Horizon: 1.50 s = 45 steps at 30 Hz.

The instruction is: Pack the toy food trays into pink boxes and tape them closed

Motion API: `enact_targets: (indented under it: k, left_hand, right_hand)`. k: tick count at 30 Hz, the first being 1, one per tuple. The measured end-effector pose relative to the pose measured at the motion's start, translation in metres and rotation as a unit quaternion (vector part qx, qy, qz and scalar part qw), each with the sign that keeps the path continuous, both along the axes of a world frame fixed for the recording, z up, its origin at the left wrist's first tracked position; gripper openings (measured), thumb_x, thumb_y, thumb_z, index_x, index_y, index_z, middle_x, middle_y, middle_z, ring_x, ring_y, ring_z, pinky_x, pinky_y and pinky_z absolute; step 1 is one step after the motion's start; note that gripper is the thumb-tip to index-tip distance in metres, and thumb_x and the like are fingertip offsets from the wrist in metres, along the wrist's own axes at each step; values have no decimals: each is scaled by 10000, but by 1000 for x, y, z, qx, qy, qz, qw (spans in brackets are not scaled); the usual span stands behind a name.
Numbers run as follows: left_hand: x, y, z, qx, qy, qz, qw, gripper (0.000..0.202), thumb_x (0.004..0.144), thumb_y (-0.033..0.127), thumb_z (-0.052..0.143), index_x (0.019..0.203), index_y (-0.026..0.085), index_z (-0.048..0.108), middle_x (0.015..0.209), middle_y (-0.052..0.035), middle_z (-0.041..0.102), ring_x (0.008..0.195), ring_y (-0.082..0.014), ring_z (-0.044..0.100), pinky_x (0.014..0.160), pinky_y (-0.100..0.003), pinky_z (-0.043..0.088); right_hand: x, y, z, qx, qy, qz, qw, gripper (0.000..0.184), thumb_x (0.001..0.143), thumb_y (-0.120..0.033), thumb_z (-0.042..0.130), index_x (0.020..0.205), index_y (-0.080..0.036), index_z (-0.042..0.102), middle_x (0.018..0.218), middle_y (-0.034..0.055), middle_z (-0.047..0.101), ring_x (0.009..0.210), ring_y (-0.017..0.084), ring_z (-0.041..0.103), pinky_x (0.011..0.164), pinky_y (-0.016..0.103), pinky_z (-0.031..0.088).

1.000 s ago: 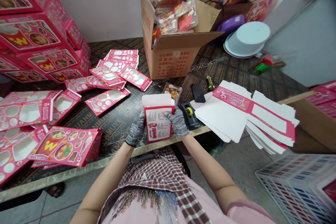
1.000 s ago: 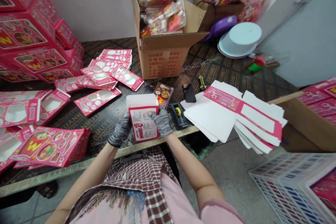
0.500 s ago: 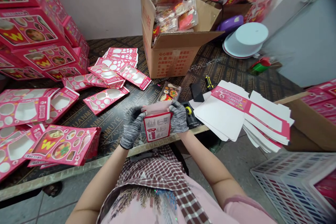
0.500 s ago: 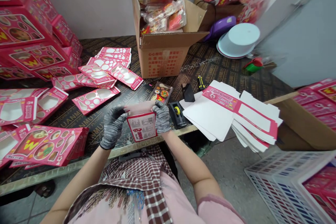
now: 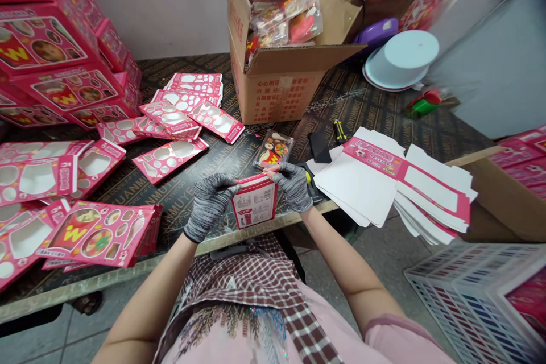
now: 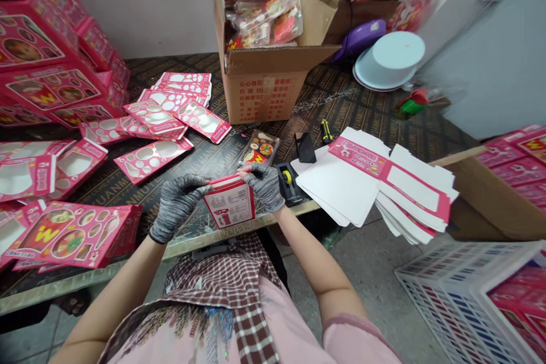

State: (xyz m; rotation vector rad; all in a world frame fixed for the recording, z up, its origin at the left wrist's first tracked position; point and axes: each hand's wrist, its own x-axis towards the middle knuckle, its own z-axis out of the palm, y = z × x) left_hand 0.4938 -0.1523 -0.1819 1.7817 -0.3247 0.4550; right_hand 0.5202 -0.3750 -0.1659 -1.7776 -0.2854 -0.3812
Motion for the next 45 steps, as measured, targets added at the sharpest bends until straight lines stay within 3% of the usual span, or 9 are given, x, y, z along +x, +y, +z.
enact_targets:
  k: [6,11,15,18,22,27,32,40,45]
  left_hand:
    - [-17,5,-12,137,-161,-8,977,106,892,256,651,869,202,740,992,-77,780,890,-181,742,798,-298,606]
    - [-9,-11,-6,304,-187,-20,934,247,903,207,563,1094,187,718,1034,-111,747,922,-221,713,816,-347,587]
    - [0,-22,-4,317,-213,-50,923,391,883,146,490,1224,184,678,1069,-117,731,944,-242,691,846,-380,567]
    - [7,-28,-10,306,-219,-28,926,414,900,168,468,1260,177,672,1110,-135,722,996,-271,677,879,-414,552]
    - [10,-45,-20,336,-252,-17,907,439,915,119,444,1292,180,661,1103,-157,724,957,-278,682,840,-426,545]
    - [10,-56,-25,365,-279,7,888,441,921,81,454,1295,191,661,1119,-173,718,938,-285,681,815,-426,534]
    - [12,-54,-26,361,-256,0,897,413,922,110,476,1275,193,674,1127,-173,717,977,-290,679,839,-435,530]
    - [12,-56,-22,368,-277,34,887,410,897,133,499,1248,226,687,1196,-130,713,1042,-278,663,889,-430,517]
    - [8,-57,-13,369,-281,35,885,423,862,127,555,1252,240,675,1207,-129,706,1054,-299,654,897,-451,476]
  right_hand:
    - [-9,-17,-10,-25,-25,92,995,164,787,-403,755,788,-243,788,972,65,800,940,271,749,939,468,574]
    - [-27,-28,-12,-89,-61,81,991,196,835,-436,733,925,-273,793,1131,66,768,1112,270,699,1048,471,527]
    - [-35,-74,-23,-104,-98,-98,985,334,849,-460,691,1100,-246,744,1172,96,723,1141,272,649,1061,459,493]
    - [-38,-124,-48,-136,-43,-279,950,247,831,-431,660,931,-220,738,1010,101,714,1028,275,640,1026,478,484]
    - [-35,-156,-79,-194,95,-263,940,98,691,-315,744,692,-224,708,852,66,681,939,265,618,979,471,492]
    - [-25,-149,-86,-194,117,-234,946,37,638,-207,735,625,-212,701,942,87,686,1069,275,608,1014,447,470]
    - [-31,-148,-89,-74,94,-268,956,117,680,-308,706,702,-200,664,1002,84,708,950,219,632,953,408,497]
    - [-55,-141,-117,-34,131,-311,941,201,617,-394,717,604,-231,600,779,27,702,801,214,614,915,427,512]
    - [-56,-134,-116,-25,120,-356,926,278,647,-445,682,532,-242,530,705,35,664,763,208,579,923,427,498]
